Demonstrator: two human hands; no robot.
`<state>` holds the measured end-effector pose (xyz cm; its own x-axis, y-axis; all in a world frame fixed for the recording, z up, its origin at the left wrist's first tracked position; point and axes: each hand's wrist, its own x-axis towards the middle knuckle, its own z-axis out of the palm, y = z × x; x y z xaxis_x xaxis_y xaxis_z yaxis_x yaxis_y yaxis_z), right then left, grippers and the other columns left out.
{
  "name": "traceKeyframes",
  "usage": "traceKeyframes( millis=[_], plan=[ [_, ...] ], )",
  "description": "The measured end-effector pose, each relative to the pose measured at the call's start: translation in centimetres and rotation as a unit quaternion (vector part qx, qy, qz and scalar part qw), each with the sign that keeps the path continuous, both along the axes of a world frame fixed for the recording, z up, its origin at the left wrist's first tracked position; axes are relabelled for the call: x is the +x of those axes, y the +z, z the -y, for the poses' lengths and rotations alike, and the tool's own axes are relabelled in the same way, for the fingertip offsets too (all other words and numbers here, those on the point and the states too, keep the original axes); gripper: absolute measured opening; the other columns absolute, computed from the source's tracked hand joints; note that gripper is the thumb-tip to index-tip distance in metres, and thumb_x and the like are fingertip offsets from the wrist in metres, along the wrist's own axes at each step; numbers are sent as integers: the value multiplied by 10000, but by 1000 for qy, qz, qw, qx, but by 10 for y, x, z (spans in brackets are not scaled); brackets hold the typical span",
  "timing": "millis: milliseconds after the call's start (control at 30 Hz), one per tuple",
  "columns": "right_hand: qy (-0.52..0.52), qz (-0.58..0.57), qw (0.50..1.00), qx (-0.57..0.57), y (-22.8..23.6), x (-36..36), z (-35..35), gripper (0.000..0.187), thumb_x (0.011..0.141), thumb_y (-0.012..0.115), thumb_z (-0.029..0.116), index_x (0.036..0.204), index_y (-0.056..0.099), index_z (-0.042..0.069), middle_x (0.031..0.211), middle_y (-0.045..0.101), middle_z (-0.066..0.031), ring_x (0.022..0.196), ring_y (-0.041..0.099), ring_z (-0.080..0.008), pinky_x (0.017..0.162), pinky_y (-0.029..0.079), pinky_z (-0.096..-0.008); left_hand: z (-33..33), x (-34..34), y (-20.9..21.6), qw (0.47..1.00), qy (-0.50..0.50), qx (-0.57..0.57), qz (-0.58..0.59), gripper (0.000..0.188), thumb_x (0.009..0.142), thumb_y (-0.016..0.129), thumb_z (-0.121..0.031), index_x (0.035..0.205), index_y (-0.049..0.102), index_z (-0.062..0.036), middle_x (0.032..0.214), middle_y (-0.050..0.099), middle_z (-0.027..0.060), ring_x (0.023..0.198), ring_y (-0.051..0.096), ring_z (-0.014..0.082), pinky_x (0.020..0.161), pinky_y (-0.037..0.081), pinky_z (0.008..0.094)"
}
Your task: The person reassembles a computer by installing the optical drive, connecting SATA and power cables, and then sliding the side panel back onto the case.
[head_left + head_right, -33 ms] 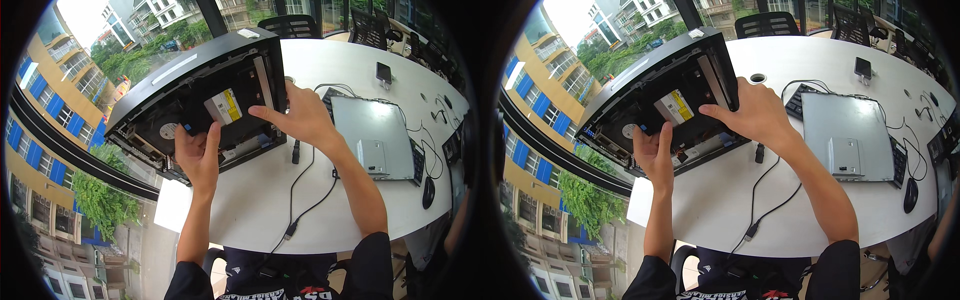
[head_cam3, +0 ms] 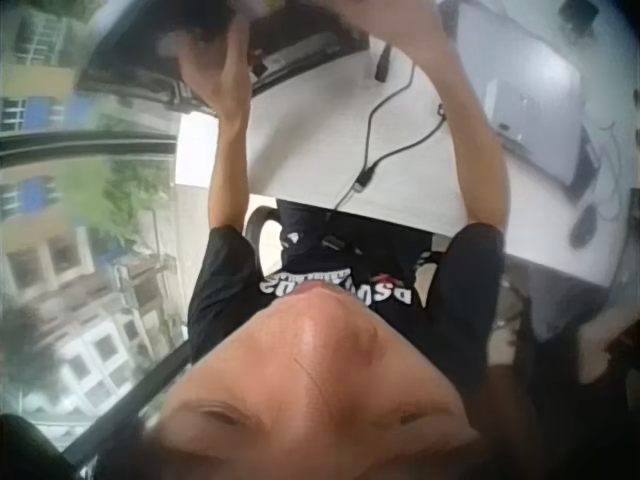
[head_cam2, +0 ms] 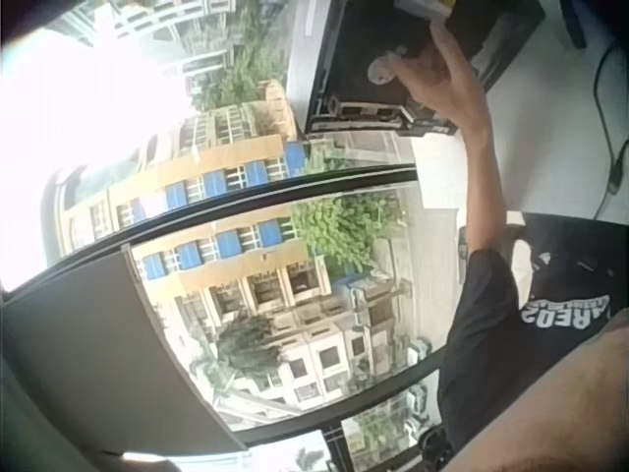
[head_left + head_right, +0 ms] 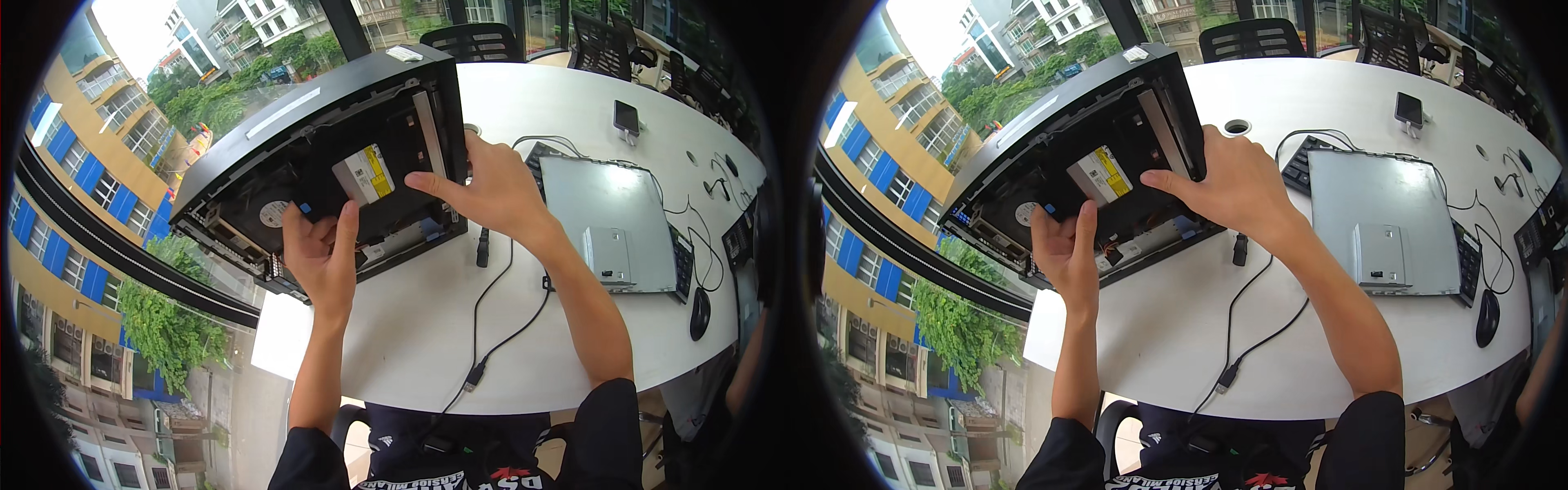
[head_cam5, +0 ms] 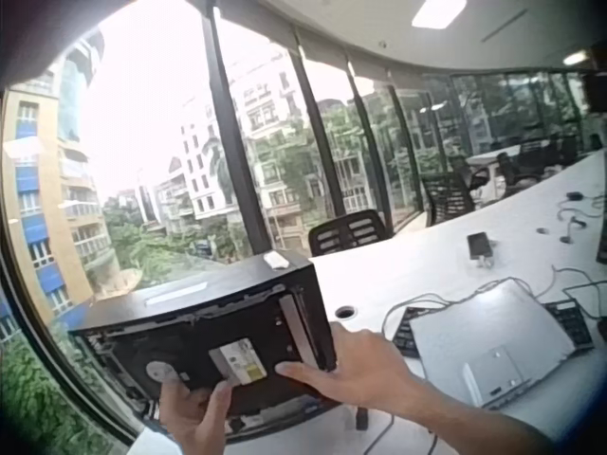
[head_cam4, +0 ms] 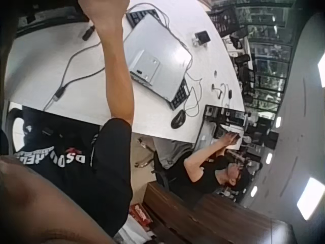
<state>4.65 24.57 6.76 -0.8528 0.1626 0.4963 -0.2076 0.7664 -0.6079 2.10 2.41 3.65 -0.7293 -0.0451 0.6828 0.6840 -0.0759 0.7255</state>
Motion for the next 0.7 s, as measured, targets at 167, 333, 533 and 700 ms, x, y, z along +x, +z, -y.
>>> traceKeyframes(
  millis=[167, 333, 533, 700],
  plan=[
    [-4, -28, 999, 22, -3, -1, -4, 786, 809, 728, 731, 950, 688, -42, 681, 712, -144, 632, 742, -290, 628, 589, -373, 6, 4, -12, 993, 73, -77, -50, 495, 933, 740, 9, 1345, 477, 92, 1065, 667, 142, 892, 689, 142, 719, 565, 240],
    [1, -23, 1000, -5, -2, -4, -3, 792, 810, 726, 731, 917, 699, -54, 648, 699, -141, 626, 734, -287, 622, 588, -383, 4, 4, -11, 981, 122, -122, -84, 575, 896, 758, 37, 1385, 471, 134, 961, 692, 168, 790, 703, 154, 677, 583, 267],
    [-15, 23, 1000, 13, -6, -9, -9, 758, 801, 766, 693, 978, 708, -42, 746, 722, -150, 687, 732, -263, 683, 593, -361, 7, 3, -9, 976, 140, -143, -87, 556, 907, 759, 26, 1381, 483, 123, 1115, 642, 157, 914, 694, 165, 649, 620, 268],
    [0, -16, 1000, 11, -7, -9, -7, 778, 797, 748, 714, 875, 702, -59, 625, 686, -139, 603, 713, -267, 623, 588, -364, 7, -7, -9, 984, 134, -76, -92, 562, 875, 805, 11, 1347, 525, 133, 1027, 680, 159, 844, 695, 153, 598, 575, 241]
  ],
)
